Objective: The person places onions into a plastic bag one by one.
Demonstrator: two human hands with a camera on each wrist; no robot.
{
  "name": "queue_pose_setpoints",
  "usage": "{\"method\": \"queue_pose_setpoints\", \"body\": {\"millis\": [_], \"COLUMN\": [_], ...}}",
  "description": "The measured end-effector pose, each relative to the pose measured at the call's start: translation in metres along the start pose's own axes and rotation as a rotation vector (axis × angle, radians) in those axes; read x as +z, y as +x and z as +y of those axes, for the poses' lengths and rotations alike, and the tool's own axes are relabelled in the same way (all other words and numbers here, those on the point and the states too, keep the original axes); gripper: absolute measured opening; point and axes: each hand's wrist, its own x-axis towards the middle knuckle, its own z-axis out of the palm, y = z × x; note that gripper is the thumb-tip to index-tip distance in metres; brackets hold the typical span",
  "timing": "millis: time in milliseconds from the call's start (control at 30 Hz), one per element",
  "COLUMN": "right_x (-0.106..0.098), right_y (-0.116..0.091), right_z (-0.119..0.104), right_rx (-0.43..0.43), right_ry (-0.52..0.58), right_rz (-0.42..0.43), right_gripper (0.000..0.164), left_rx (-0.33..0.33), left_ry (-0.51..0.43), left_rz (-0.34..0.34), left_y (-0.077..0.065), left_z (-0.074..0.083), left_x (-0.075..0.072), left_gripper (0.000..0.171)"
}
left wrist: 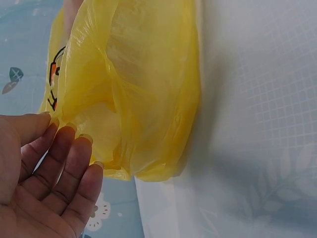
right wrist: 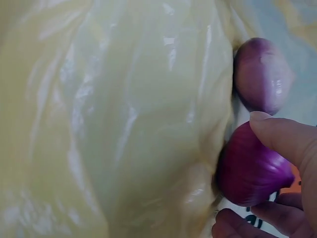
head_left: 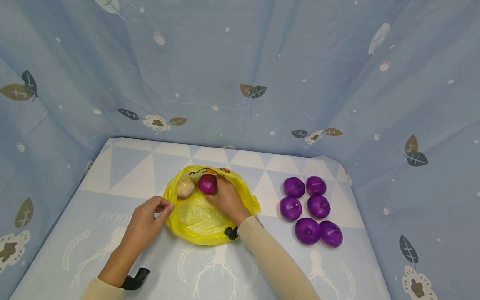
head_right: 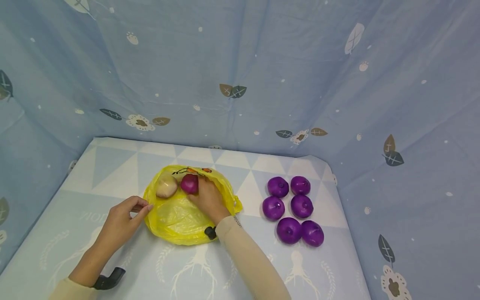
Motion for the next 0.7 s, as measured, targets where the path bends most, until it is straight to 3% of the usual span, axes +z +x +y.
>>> {"method": "queue_pose_setpoints", "body": {"millis": [200,367,700], "right_x": [-0.010,-0.024,-0.063], "right_y": [-0.008,-0.020,-0.058], "right_z": [-0.006,-0.013,-0.026], "right_rx": [-0.015,-0.047,-0.099], "right_ry": [-0.067,-0.056,-0.058], "right_rz": [0.008,-0.019,-0.067], "right_gripper": [0.067,0.070,0.065], "left_rx": [0.009,0.011,0.020], "left_ry": [-0.001,-0.005,0.002], "left_rz": [0.004,0.006,0.018], "left_y": [-0.001,-0.001,0.000], "left_z": [0.001,0.001,0.002], "left_x": [0.000,0.001,0.000], "left_gripper": [0.010,0.010,0.011]}}
